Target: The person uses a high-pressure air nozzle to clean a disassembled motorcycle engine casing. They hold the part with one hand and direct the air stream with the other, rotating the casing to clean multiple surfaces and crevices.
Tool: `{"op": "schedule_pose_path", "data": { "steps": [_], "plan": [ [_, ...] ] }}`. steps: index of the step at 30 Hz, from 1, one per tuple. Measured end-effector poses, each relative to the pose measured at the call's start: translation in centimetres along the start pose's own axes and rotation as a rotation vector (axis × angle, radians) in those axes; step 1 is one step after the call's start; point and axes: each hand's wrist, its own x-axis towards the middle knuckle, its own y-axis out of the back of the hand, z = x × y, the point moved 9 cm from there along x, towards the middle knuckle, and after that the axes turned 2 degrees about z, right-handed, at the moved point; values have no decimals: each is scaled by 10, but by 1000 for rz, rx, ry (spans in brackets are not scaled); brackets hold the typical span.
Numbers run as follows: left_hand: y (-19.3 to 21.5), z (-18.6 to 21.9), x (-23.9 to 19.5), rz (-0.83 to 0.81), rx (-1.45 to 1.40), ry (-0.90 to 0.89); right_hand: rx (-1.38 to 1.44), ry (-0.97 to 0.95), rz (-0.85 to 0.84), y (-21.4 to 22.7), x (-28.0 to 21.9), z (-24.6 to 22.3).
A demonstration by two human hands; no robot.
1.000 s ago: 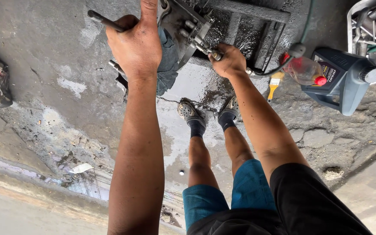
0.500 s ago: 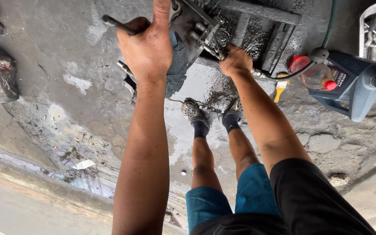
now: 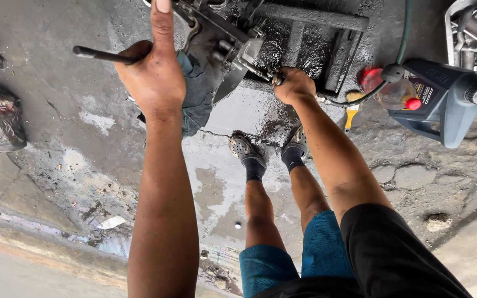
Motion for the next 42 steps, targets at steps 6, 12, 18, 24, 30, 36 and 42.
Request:
{"op": "schedule_pose_path", "data": {
  "steps": [6,12,18,24,30,36,42],
  "plan": [
    [4,-11,5,-7,-31,-46,-25,93,-74,-11,21,-9],
    [18,-15,6,16,-57,-38,-56,-3,77,-13,42,-1],
    [24,-21,20,38,-111,-132,-15,-19,95,-27,43,8],
    [25,-20,20,16,-65,-115,138,-23,111,-23,54,16],
    [26,-12,17,10,-27,-205,115,-63,70,-13,61,15],
    [37,-18,18,89,-94,-160,114,-66,62,-18,68,14],
    [41,-15,19,70,-50,-216,15,-35,50,-29,79,18]
  ]
}}
